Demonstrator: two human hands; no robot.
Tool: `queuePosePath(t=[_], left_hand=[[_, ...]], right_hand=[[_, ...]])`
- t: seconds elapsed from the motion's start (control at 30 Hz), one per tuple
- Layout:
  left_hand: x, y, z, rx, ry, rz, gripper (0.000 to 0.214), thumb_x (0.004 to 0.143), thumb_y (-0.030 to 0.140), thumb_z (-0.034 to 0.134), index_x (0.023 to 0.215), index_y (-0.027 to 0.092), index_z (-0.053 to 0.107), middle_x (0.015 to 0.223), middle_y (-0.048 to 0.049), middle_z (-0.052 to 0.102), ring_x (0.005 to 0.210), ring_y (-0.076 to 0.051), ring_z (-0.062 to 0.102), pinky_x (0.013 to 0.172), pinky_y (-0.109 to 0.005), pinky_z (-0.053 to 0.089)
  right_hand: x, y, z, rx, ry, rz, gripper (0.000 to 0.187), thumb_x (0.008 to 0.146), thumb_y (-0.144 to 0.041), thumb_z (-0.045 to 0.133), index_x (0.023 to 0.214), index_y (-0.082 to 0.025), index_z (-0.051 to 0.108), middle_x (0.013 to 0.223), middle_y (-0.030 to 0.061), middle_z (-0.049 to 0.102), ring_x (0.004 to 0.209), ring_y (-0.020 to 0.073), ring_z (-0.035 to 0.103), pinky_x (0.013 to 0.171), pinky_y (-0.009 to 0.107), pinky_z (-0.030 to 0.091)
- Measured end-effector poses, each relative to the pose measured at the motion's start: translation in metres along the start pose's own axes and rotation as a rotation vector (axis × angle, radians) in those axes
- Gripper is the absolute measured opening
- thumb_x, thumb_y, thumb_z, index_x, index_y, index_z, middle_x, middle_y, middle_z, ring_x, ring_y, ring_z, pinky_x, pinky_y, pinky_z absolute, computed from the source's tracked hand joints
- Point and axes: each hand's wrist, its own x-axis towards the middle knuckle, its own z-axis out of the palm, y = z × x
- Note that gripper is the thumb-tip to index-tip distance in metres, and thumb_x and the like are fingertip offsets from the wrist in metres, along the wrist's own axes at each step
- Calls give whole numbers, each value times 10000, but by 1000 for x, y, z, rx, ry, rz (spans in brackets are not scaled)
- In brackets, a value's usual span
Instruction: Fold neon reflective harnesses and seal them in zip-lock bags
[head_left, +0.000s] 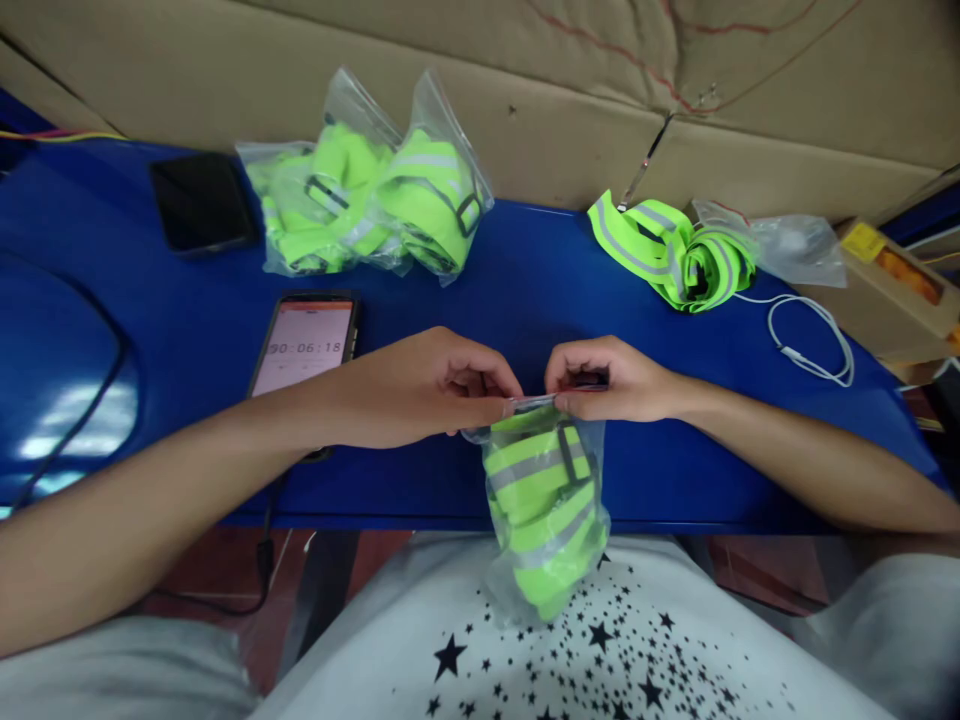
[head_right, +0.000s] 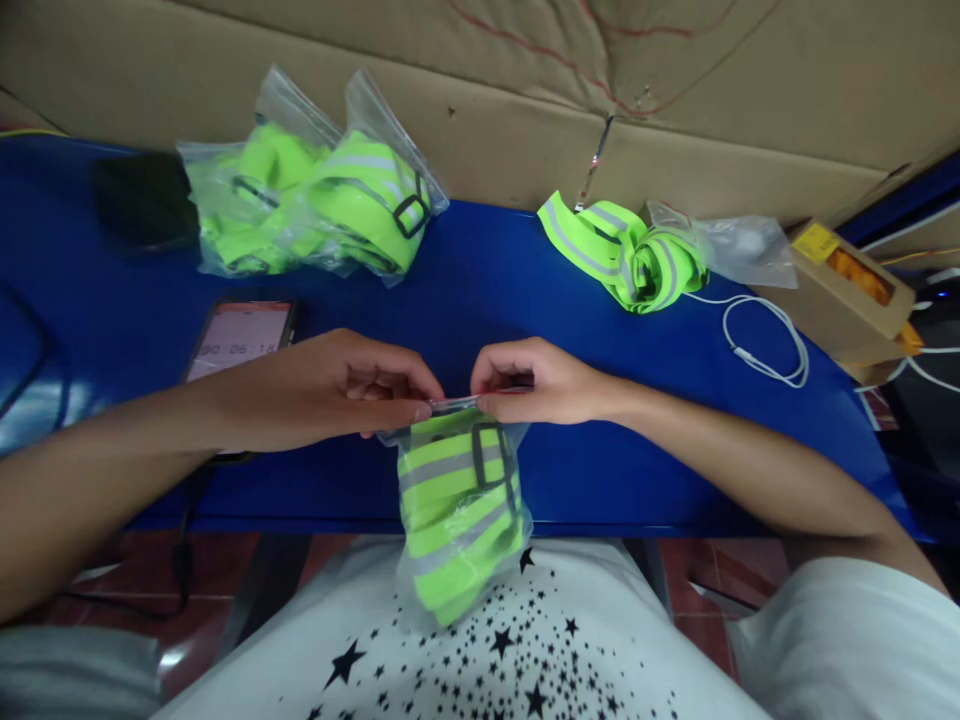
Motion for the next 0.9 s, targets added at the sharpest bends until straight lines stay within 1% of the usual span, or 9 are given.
queuePosePath(t=[0.1, 0.17, 0.3, 0.37, 0.47, 0.57, 0.67, 0.8, 0.9], left_hand=[[1, 0, 4, 16, 36, 27, 292, 919, 430, 656, 1002, 181, 785, 850, -30, 766, 731, -134, 664, 627, -214, 474], [2, -1, 3, 40, 32, 16, 311, 916, 446, 657, 1019, 181, 782, 873, -34, 773, 765, -149, 678, 644, -225, 481], [2, -2, 3, 66, 32, 1, 286, 900, 430, 666, 975, 175, 773, 863, -33, 773, 767, -156, 680, 655, -233, 480], [2, -2, 5, 71, 55, 14, 270, 903, 419, 657, 955, 175, 760, 854, -29, 769, 778, -158, 680, 662, -233, 479], [3, -2, 9, 75, 73, 16, 285, 915, 438, 636, 946, 174, 740, 844, -27, 752, 774, -158, 668, 643, -227, 466], [4, -3, 12, 114, 88, 25, 289, 934, 440, 607, 949, 175, 721, 826, -15, 722, 738, -141, 632, 619, -217, 440], [4, -3, 13, 153, 100, 41, 284, 953, 429, 581, 943, 176, 709, 803, -1, 694, 704, -124, 591, 606, -210, 418], [3, 0, 17, 137, 120, 31, 293, 957, 442, 586, 966, 182, 720, 812, 0, 710, 713, -127, 601, 602, -209, 421], [3, -1, 15, 143, 135, 32, 313, 956, 465, 597, 997, 188, 737, 839, -4, 737, 724, -132, 628, 607, -210, 431]], right_hand=[[-1, 3, 1, -7, 51, -27, 90, 842, -128, 657, 808, -145, 575, 670, -62, 504, 586, 48, 412, 534, 172, 323], [-2, 3, -1, -8, 53, -35, 95, 841, -125, 657, 800, -147, 574, 656, -69, 484, 575, 46, 400, 524, 172, 313], [0, -5, -8, -67, -93, -24, 74, 908, -195, 661, 881, -129, 641, 744, -28, 597, 643, 60, 484, 587, 184, 375], [1, -8, -9, -93, -123, -24, 122, 934, -243, 667, 934, -121, 676, 807, -1, 653, 694, 73, 528, 633, 196, 408], [1, -6, -6, -79, -88, -40, 174, 953, -288, 665, 935, -117, 694, 785, 3, 664, 685, 79, 542, 618, 198, 409], [0, -1, -4, -63, -46, -53, 173, 955, -274, 655, 882, -118, 672, 741, -11, 637, 644, 70, 518, 576, 189, 388], [0, -3, -4, -80, -46, -58, 165, 952, -261, 653, 868, -119, 662, 747, -9, 636, 643, 69, 512, 573, 188, 380], [1, -12, -5, -138, -49, -45, 149, 945, -265, 669, 959, -120, 696, 817, 11, 674, 697, 80, 544, 620, 197, 403], [1, -11, -2, -150, -6, -27, 190, 957, -313, 668, 961, -125, 688, 780, 3, 664, 675, 82, 537, 599, 194, 395]])
